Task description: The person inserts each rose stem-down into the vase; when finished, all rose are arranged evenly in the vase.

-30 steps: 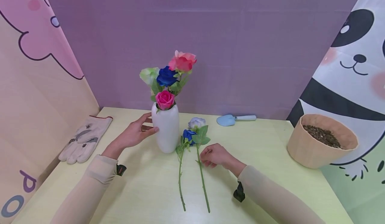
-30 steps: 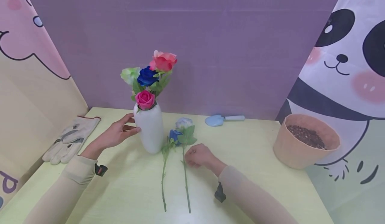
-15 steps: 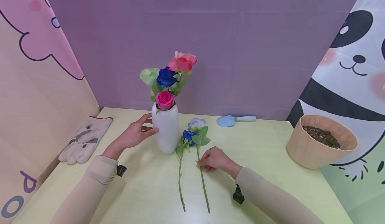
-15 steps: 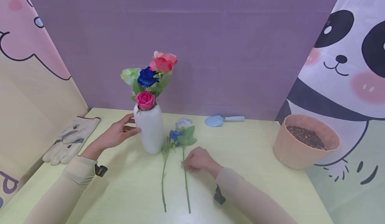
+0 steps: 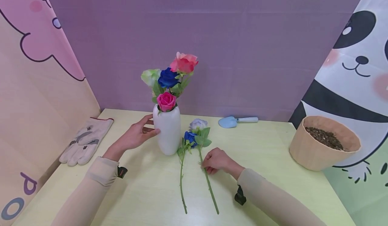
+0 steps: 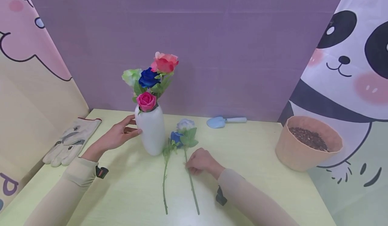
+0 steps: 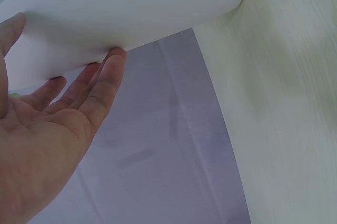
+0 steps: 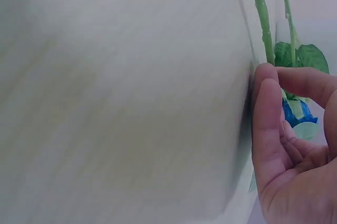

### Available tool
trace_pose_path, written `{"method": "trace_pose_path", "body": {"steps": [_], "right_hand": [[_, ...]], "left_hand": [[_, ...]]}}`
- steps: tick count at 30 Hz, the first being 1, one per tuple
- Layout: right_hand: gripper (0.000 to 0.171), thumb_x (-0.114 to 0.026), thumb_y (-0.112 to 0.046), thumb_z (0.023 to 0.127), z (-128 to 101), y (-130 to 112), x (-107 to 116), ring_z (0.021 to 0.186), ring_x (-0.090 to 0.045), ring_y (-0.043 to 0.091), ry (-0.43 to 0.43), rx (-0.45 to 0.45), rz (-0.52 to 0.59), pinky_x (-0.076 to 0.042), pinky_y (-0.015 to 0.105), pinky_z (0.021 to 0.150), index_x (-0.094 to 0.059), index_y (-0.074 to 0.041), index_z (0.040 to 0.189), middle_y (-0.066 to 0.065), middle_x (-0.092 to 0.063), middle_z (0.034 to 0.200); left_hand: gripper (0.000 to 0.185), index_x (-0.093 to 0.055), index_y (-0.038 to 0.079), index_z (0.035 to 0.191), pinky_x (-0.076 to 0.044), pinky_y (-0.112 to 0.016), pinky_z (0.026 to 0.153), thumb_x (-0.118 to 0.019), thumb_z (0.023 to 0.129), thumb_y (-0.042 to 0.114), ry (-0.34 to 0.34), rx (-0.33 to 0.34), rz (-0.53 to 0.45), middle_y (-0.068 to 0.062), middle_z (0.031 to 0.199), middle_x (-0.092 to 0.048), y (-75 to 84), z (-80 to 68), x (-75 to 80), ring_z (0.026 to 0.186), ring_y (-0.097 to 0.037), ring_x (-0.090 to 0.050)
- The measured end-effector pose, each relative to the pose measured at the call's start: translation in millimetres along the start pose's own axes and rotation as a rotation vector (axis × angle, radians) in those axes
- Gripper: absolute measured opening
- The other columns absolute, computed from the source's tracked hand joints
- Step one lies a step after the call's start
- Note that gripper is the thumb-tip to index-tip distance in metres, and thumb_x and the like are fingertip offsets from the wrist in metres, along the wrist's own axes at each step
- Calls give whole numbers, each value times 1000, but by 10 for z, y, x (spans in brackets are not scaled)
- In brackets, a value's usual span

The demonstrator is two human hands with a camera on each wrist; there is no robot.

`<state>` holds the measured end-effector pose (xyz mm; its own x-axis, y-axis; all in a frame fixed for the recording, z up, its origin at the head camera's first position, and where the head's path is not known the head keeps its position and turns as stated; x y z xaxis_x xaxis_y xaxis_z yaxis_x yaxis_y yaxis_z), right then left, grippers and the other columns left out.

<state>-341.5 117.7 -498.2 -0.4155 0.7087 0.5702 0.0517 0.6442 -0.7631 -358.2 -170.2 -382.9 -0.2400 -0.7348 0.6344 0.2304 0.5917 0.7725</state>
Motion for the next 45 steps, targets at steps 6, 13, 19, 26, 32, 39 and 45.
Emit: {"method": "trace_pose_path", "body": {"steps": [6,13,19,26,32,39,45], "right_hand": [[8,-72,-6,87,-35,9,85,56,-68,16,-12,-9,96,-61,32,57,-72,1,90,10,-71,68],[17,-67,-6,93,-88,-46,258,63,-71,16,-5,-3,153,-63,35,66,-69,6,103,16,-73,82],[23,-66,-8,94,-138,-133,403,65,-71,14,4,1,212,-63,36,69,-68,9,109,21,-74,92],[30,-64,-12,97,-175,-237,562,73,-73,16,25,33,236,-63,38,74,-65,9,117,19,-74,101],[28,-63,-16,98,-180,-314,707,77,-74,17,83,62,275,-63,34,73,-66,5,116,14,-73,101],[30,-63,-15,97,-172,-441,847,73,-73,14,160,101,346,-63,31,73,-62,6,119,9,-74,96],[38,-64,-17,98,-200,-535,905,72,-72,13,183,104,391,-63,30,73,-57,6,127,7,-75,94]], "left_hand": [[81,-22,19,158,-54,-52,99,-61,96,53,-2,0,-1,-15,149,-47,-5,3,0,129,-38,-58],[81,-22,20,158,-54,-52,100,-61,96,53,-2,-2,1,-16,149,-47,4,1,5,129,-38,-58],[81,-22,20,158,-54,-52,99,-61,96,52,-3,-1,0,-16,149,-47,-6,0,1,128,-38,-58],[80,-22,20,158,-54,-52,99,-61,96,52,-1,-1,8,-16,149,-47,3,-6,5,129,-39,-58],[80,-22,20,158,-54,-52,100,-61,96,51,-1,-1,4,-16,149,-47,12,-7,8,129,-38,-58],[79,-22,20,158,-54,-51,99,-61,96,51,2,-10,6,-15,148,-48,11,5,14,128,-37,-59],[80,-22,20,158,-55,-51,98,-61,96,51,0,-6,-5,-15,148,-48,5,-1,6,128,-37,-59]]}}
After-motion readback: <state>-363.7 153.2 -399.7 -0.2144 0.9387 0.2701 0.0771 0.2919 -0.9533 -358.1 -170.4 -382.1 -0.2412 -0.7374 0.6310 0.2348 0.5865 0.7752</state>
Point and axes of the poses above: each hand's wrist, its own z-axis towards the middle knuckle, its own x-axis out of the back of the hand, y = z × x, the point moved 9 cm from there along z, towards the middle knuckle
